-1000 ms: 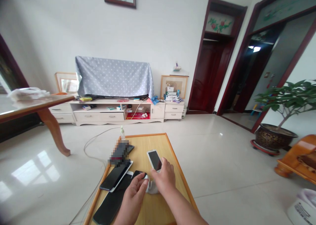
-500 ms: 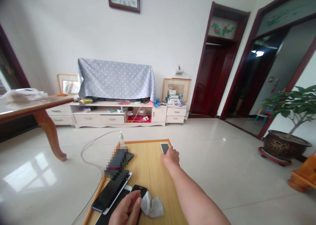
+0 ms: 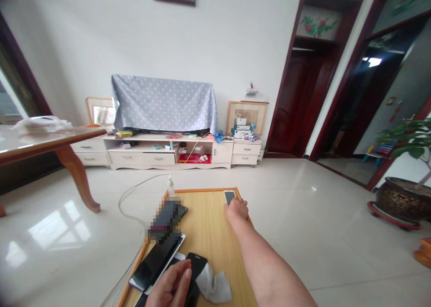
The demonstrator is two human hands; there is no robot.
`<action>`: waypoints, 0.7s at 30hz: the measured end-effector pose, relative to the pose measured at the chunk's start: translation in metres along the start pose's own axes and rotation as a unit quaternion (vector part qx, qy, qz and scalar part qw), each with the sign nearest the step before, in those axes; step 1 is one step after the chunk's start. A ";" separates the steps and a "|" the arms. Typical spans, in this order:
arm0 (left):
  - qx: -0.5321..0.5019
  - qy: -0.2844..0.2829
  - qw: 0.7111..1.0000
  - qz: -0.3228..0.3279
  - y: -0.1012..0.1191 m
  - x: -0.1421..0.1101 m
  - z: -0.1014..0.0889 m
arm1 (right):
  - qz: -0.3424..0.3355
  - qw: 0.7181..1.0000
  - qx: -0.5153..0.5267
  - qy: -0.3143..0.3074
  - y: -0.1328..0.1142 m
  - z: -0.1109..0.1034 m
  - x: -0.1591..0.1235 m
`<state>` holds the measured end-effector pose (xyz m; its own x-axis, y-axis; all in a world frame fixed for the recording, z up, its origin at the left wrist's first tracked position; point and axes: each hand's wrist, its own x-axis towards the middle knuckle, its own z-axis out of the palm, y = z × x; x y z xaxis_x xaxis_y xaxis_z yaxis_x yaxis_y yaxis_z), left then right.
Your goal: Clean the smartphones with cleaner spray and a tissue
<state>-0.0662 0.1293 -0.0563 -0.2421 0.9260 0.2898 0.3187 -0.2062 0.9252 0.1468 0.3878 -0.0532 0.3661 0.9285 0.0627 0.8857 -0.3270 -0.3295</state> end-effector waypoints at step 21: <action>0.055 0.049 0.995 0.066 -0.012 0.004 -0.037 | -0.201 0.961 0.189 0.024 -0.151 0.019 -0.039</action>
<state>-0.1050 0.1235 -0.0576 -0.2778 0.8572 0.4336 0.4504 -0.2825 0.8470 -0.0068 0.4044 -0.0233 0.0364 0.9539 0.2980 0.7945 0.1532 -0.5877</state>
